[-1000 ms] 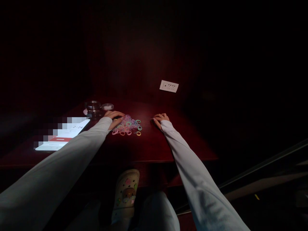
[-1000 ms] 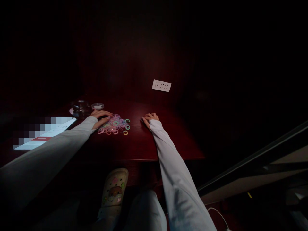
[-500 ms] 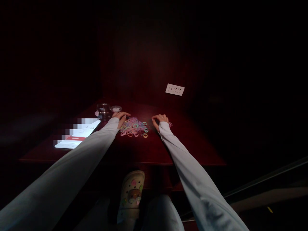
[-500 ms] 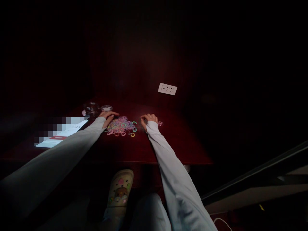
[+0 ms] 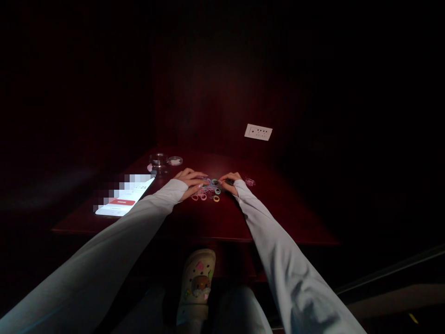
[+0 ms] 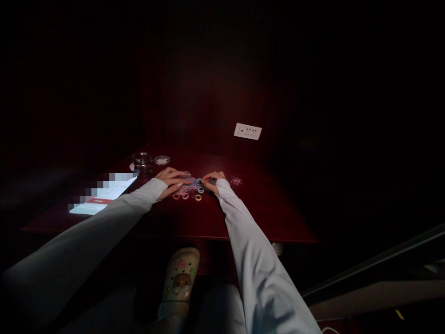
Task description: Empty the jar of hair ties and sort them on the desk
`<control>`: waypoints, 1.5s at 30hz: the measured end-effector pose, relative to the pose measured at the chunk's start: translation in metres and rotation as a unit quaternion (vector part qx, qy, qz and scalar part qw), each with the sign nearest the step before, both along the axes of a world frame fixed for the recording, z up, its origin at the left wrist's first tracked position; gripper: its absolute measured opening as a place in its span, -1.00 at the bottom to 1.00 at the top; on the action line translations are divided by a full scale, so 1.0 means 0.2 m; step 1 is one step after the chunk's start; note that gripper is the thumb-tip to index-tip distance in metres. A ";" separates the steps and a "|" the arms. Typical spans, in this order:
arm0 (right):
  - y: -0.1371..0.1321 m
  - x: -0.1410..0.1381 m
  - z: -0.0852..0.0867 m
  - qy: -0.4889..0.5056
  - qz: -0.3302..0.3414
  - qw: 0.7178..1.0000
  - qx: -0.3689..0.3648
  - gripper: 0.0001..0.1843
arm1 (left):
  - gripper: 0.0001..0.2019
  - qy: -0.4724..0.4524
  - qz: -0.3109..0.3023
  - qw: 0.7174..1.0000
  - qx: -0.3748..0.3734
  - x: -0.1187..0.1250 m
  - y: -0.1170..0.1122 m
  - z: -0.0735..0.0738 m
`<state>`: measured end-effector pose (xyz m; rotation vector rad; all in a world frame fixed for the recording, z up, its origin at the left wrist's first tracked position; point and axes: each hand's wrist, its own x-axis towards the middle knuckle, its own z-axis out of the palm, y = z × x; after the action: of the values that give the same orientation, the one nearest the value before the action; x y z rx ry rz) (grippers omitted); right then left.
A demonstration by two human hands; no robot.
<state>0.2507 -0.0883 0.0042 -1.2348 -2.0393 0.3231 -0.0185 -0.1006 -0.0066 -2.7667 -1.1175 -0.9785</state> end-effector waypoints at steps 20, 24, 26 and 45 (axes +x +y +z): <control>0.06 -0.03 -0.10 0.000 -0.013 1.000 -0.010 -0.80 | -0.60 0.052 0.010 0.998 0.014 0.00 0.02 -0.02; 0.03 -0.03 -0.06 -0.004 0.012 1.000 -0.015 -0.82 | -0.60 0.054 0.020 0.998 0.011 0.00 0.02 -0.02; 0.01 -0.04 -0.04 0.000 0.017 1.000 -0.022 -0.83 | -0.60 0.051 0.021 0.998 0.007 0.00 0.02 -0.02; 0.02 -0.07 -0.06 0.022 0.015 0.998 -0.051 -0.76 | -0.58 0.061 0.016 0.998 0.021 -0.01 0.03 -0.03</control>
<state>0.2368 -0.0840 -0.0073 -1.2487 -2.0276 0.4698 -0.0202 -0.0942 -0.0127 -2.7247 -1.1083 -0.8090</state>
